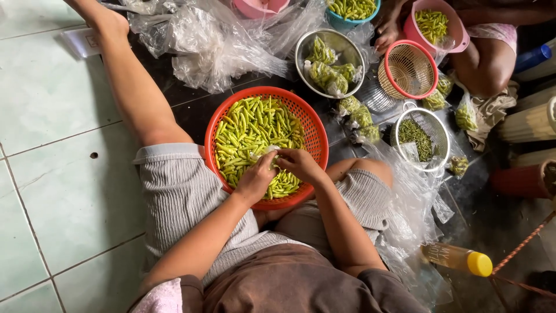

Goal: The person sits on the floor and packs green beans from a red basket into small plastic bags. They repeatedly scoop beans, place them into bags, and set the filled bags aside.

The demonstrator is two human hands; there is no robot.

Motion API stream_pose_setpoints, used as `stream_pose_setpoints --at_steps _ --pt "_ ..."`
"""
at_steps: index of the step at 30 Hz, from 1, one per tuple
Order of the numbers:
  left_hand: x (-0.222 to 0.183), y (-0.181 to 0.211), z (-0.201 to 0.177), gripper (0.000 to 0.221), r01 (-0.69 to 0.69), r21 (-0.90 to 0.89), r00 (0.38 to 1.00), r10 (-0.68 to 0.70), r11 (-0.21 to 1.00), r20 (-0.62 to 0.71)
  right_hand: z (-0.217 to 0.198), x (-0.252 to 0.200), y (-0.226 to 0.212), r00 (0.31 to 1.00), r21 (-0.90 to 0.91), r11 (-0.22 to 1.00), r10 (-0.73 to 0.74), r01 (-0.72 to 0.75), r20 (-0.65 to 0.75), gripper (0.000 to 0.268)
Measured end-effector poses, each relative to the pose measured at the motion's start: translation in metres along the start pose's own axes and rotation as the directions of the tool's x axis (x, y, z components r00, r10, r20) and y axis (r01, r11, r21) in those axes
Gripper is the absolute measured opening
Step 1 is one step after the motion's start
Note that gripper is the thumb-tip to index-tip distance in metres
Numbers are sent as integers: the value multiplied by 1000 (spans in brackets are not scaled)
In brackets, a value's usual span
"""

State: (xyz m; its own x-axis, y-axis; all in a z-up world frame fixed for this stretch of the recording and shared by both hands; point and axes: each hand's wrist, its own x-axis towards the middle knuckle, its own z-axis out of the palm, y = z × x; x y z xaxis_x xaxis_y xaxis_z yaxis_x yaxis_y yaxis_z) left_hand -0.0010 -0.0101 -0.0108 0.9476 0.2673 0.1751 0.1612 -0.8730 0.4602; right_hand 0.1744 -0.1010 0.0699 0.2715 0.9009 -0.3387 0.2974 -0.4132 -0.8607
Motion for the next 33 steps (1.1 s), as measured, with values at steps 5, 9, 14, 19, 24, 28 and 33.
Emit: stream_pose_setpoints --at_steps 5,9,14,19,24,28,33 --pt "0 16 -21 32 130 -215 991 -128 968 27 9 -2 1 999 257 966 21 -27 26 45" --pt "5 28 -52 37 312 -427 950 -265 849 167 12 -10 -8 999 251 968 -9 -1 39 51" --pt "2 -2 3 2 94 64 995 -95 994 16 19 -12 -17 998 -170 983 -61 64 27 42" --pt "8 9 -29 6 76 142 997 -76 987 -10 9 5 9 967 -260 950 -213 172 -138 26" --pt "7 -6 -3 12 63 80 995 -56 995 -80 -3 22 40 949 -442 881 26 -170 -313 72" --pt "10 10 -34 14 85 37 988 -80 996 -130 6 39 64 958 -593 769 87 -240 -274 83" --pt "11 8 -43 30 164 30 981 -160 986 -110 10 38 68 965 -640 735 77 -224 -250 67"
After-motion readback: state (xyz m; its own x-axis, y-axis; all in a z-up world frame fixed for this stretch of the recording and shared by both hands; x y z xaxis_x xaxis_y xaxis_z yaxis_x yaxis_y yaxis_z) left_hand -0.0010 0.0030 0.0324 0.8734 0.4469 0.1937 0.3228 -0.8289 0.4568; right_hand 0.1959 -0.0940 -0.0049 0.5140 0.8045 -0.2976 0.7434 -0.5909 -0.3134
